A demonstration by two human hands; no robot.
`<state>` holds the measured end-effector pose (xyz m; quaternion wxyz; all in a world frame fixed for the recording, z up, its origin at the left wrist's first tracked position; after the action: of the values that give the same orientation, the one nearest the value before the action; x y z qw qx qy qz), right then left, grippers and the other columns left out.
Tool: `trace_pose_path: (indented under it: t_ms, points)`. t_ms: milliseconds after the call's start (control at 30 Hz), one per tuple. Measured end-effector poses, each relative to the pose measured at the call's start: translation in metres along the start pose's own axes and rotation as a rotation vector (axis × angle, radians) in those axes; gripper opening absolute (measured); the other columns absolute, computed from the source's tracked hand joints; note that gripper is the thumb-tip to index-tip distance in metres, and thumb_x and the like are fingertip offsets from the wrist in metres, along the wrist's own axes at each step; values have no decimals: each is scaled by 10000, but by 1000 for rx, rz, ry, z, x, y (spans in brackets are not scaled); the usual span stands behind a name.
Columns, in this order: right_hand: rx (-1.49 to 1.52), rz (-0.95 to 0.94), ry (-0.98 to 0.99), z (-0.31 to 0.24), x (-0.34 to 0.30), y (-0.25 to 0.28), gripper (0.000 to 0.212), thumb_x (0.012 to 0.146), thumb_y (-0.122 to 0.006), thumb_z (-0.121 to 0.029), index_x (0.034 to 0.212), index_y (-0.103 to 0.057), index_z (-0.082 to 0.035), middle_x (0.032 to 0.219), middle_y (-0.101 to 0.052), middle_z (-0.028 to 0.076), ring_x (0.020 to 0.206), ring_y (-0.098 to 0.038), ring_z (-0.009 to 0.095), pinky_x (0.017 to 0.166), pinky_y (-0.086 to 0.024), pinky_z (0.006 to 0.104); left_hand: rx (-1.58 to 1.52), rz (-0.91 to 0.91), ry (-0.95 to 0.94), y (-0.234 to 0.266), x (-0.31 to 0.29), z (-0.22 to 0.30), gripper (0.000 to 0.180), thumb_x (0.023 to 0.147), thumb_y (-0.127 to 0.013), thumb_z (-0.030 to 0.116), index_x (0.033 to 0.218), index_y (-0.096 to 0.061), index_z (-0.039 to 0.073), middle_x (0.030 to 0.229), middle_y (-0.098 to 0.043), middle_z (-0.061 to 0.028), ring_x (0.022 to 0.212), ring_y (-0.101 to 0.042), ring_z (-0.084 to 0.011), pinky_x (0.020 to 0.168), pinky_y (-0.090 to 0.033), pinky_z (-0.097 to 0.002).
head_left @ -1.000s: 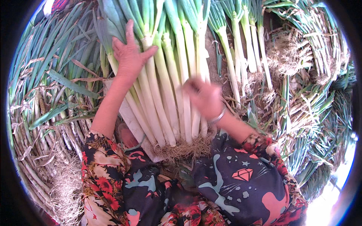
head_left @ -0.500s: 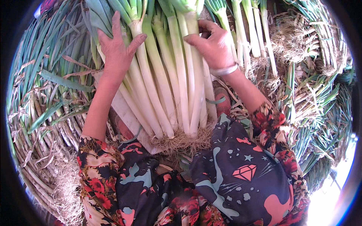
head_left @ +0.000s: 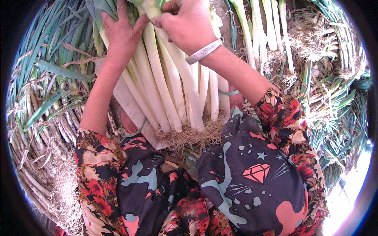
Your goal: The person gathers scallions by hand, places them onto a white board on the ground, and ties them into bundles using a green plastic strip.
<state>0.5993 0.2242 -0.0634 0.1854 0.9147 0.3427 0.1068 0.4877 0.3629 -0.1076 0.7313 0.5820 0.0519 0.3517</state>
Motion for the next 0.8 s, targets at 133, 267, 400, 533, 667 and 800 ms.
trace_pose_path:
  t_ms: [133, 267, 400, 533, 667, 800]
  points:
    - [-36, 70, 73, 9, 3, -8, 290, 694, -664, -232, 788, -619, 39, 747, -614, 226, 734, -608, 367, 709, -487, 414, -22, 35, 21, -9, 6, -4, 854, 785, -610, 527, 1419, -228, 102, 1317, -190, -412, 1220, -229, -563, 1038, -235, -495]
    - [-248, -156, 162, 8, -34, 7, 364, 753, -628, -318, 857, -587, 29, 795, -613, 231, 743, -603, 383, 713, -483, 446, 11, -12, 88, -2, 1, 3, 867, 771, -622, 524, 1417, -231, 97, 1297, -179, -439, 1228, -229, -555, 1040, -239, -485]
    - [-193, -302, -36, 21, -54, 21, 377, 742, -638, -330, 748, -571, 41, 633, -577, 230, 619, -598, 384, 598, -481, 436, -147, 11, 8, 7, 7, 22, 862, 775, -613, 538, 1424, -227, 123, 1275, -187, -460, 1231, -228, -553, 1044, -228, -484]
    - [20, -230, 46, -33, -33, 32, 405, 747, -622, -343, 617, -563, 36, 562, -528, 247, 571, -580, 376, 561, -464, 430, -83, -22, 51, 10, 3, 13, 859, 777, -602, 558, 1432, -212, 164, 1276, -202, -459, 1230, -236, -551, 1041, -230, -491]
    - [-414, -281, 98, 31, -42, -7, 387, 806, -579, -366, 723, -597, 12, 741, -614, 217, 688, -602, 375, 633, -489, 453, -17, -7, 51, 1, 7, 16, 854, 790, -580, 572, 1441, -190, 182, 1302, -149, -466, 1239, -211, -564, 1029, -236, -523]
    - [-621, -475, 7, 21, -45, -13, 409, 832, -557, -400, 817, -606, 6, 734, -626, 192, 704, -629, 339, 633, -500, 439, -167, 25, 36, 13, 5, 21, 833, 779, -587, 577, 1435, -215, 223, 1314, -146, -451, 1256, -202, -551, 1045, -206, -522]
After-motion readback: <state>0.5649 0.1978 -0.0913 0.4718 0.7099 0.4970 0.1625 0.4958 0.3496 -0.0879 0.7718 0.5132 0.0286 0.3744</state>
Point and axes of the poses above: each hand's wrist, its own x-axis towards the middle knuckle, its own y-axis out of the back of the hand, z = x × y, the point moved 6 cm from there along x, towards the middle knuckle
